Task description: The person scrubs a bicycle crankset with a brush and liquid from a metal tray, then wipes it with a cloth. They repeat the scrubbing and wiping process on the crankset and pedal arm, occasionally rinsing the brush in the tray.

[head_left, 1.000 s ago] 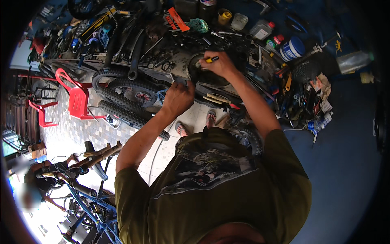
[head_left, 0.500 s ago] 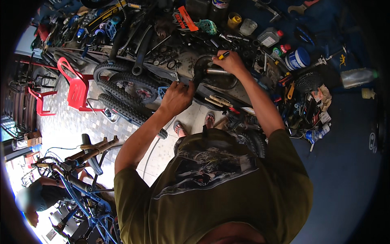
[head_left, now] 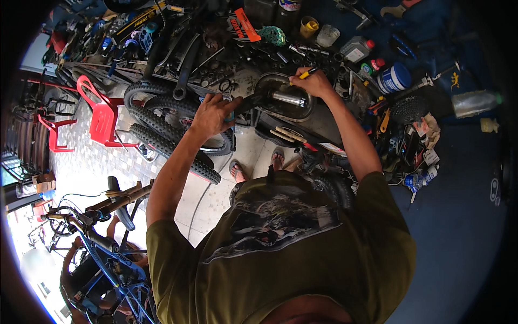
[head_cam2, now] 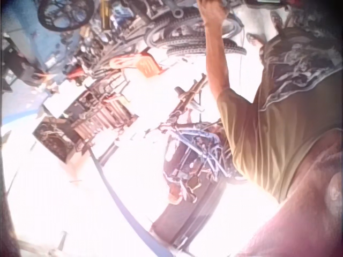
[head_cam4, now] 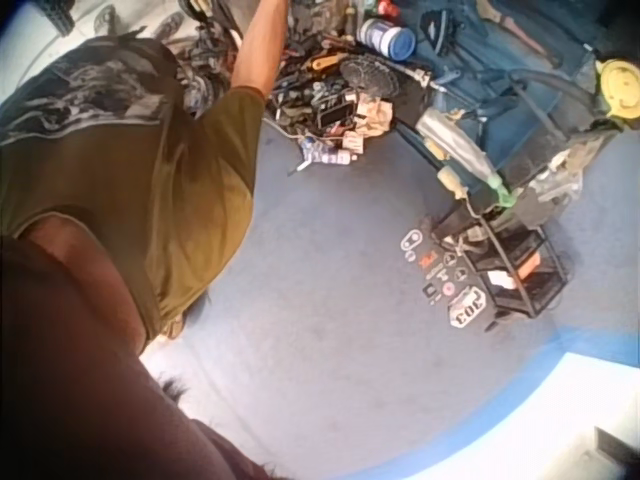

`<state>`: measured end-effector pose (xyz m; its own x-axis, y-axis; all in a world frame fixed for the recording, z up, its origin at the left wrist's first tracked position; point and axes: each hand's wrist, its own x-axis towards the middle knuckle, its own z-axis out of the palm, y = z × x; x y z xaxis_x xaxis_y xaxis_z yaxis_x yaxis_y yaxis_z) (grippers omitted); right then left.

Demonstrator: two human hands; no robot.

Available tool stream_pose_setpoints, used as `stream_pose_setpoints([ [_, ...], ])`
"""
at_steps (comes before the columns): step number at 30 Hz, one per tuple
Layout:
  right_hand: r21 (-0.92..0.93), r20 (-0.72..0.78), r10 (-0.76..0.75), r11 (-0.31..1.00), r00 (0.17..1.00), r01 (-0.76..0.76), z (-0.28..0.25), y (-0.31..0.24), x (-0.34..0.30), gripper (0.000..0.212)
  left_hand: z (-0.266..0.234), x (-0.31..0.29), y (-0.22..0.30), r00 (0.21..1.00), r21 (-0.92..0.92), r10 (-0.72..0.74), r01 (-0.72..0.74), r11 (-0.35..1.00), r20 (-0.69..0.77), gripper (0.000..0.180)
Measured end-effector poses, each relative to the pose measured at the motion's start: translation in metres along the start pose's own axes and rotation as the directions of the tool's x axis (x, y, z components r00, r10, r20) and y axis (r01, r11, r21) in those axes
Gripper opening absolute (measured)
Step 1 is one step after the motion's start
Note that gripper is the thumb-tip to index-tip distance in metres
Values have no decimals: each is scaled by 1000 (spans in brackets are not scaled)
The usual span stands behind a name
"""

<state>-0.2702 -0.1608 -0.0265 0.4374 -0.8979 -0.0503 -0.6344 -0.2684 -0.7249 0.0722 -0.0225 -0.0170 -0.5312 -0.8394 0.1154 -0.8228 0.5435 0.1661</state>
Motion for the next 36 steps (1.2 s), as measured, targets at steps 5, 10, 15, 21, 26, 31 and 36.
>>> stream_pose_setpoints([
  [5, 190, 54, 118, 974, 992, -126, 6, -1, 9, 34, 1, 4, -7, 1000, -51, -2, 1, 999, -23, 72],
  [10, 258, 107, 158, 949, 982, -181, 13, 13, 8, 33, 8, 0, -5, 999, -56, -33, 32, 998, -27, 72],
  [15, 523, 10, 296, 813, 955, -258, 23, 31, -2, 35, 17, -2, -3, 995, -146, -68, 58, 988, -69, 74],
  [21, 489, -20, 465, 777, 885, -397, 27, 36, -33, 36, 22, -2, 8, 982, -255, -186, 169, 952, -44, 66],
  [26, 415, -147, 478, 825, 866, -384, 33, 36, -51, 38, 40, -2, 7, 943, -542, -311, 201, 816, -118, 55],
  [31, 902, -130, 527, 414, 840, -120, 28, -15, -57, 36, 19, 7, 18, 869, -794, -488, 356, 493, 87, 42],
  [36, 692, -245, 441, 703, 864, -162, 45, -5, -57, 37, 26, 0, 10, 785, -918, -564, 380, 111, 257, 39],
])
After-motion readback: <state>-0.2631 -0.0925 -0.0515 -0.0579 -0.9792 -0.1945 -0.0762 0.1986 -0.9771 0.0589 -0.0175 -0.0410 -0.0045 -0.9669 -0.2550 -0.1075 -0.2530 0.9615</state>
